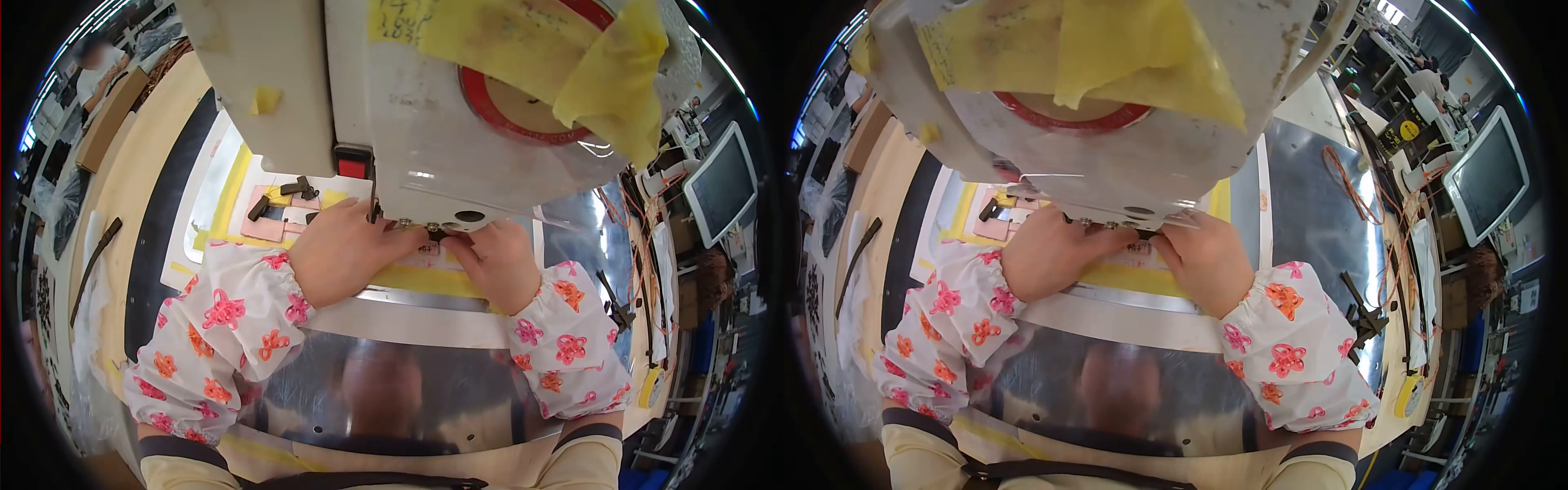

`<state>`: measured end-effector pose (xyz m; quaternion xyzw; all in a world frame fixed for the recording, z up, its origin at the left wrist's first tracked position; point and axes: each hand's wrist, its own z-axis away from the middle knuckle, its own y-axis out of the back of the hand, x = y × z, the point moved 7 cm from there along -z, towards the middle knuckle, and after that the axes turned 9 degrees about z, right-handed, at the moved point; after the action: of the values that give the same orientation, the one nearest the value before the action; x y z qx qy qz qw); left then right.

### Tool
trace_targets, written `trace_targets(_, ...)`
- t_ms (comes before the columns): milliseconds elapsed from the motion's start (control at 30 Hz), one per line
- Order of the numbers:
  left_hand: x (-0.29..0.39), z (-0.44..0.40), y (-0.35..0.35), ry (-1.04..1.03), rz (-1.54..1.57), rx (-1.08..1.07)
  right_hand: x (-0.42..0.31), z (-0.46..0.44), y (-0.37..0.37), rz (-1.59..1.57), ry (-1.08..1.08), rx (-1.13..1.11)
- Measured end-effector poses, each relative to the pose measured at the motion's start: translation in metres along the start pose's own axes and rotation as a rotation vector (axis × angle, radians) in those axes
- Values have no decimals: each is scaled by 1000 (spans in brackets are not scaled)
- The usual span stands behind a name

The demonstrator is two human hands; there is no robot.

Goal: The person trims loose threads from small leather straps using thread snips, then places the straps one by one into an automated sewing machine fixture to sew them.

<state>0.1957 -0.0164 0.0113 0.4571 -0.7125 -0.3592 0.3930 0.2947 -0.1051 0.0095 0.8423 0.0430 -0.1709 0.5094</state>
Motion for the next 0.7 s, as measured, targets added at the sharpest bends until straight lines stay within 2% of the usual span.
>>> trace_targets(67, -3, 6, -3, 17, 43, 21, -5, 5, 2, 49, 115, 71)
trace_targets(400, -7, 9, 0, 69, 71, 42, 0, 6, -3, -53, 46, 13)
trace_targets(500, -4, 6, 4, 56, 78, 89, -3, 7, -1, -41, 6, 66)
trace_targets(700, 0, 5, 1, 10, 15, 22, -8, 3, -3, 24, 92, 69)
